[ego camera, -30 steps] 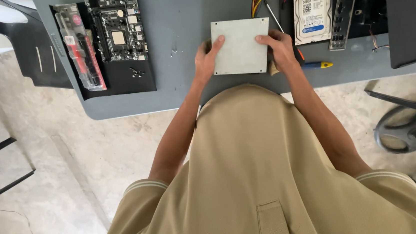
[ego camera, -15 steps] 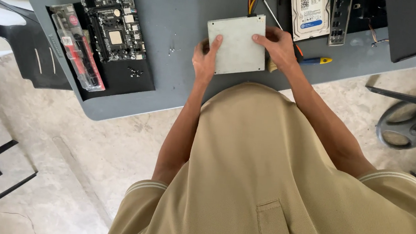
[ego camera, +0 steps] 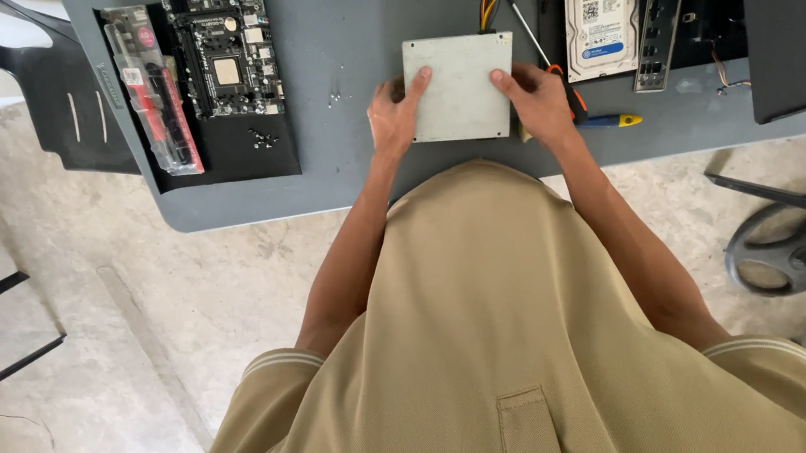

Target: Disassembling a computer power supply unit by removing screws, opening the casing, and then reassembling it.

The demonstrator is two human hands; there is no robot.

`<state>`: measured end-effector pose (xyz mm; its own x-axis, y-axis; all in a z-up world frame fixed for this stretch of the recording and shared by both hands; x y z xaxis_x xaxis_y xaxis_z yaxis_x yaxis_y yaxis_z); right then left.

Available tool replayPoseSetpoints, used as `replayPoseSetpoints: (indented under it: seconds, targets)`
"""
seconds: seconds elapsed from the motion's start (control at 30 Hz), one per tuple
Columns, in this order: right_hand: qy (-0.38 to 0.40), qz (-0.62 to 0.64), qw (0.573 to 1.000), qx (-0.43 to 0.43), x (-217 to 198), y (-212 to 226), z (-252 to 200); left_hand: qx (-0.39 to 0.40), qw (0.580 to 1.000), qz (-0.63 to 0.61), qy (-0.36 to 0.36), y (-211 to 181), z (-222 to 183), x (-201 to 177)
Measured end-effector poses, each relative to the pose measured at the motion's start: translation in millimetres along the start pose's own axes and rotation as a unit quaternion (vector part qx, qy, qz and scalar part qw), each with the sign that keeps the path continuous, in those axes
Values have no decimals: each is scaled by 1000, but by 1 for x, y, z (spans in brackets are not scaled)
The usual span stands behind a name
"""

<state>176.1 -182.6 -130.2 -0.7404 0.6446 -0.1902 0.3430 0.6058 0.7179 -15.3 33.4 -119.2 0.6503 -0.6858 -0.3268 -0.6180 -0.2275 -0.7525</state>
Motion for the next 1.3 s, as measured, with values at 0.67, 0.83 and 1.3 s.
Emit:
replayPoseSetpoints:
  seconds: [0.67,0.83,1.3]
  targets:
    - [-45,-37,997,-60,12,-20,0,45,997,60,-12,20,2,14]
    - [-63,-64,993,-76,12,-19,1,25,999,46,-6,18,-2,17]
    - [-57,-95,967,-229,-21,35,19,523,800,294,19,-68,24,84]
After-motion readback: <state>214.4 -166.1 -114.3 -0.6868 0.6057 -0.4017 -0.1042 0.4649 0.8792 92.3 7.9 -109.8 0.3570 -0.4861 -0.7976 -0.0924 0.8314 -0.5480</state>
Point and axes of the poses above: each hand's wrist, its own z-axis towards the middle knuckle, its own x-axis out of the palm, y = z × x, the point moved 7 cm from there along z, towards the middle knuckle, and after that the axes turned 9 degrees about x, right-handed, at the moved point
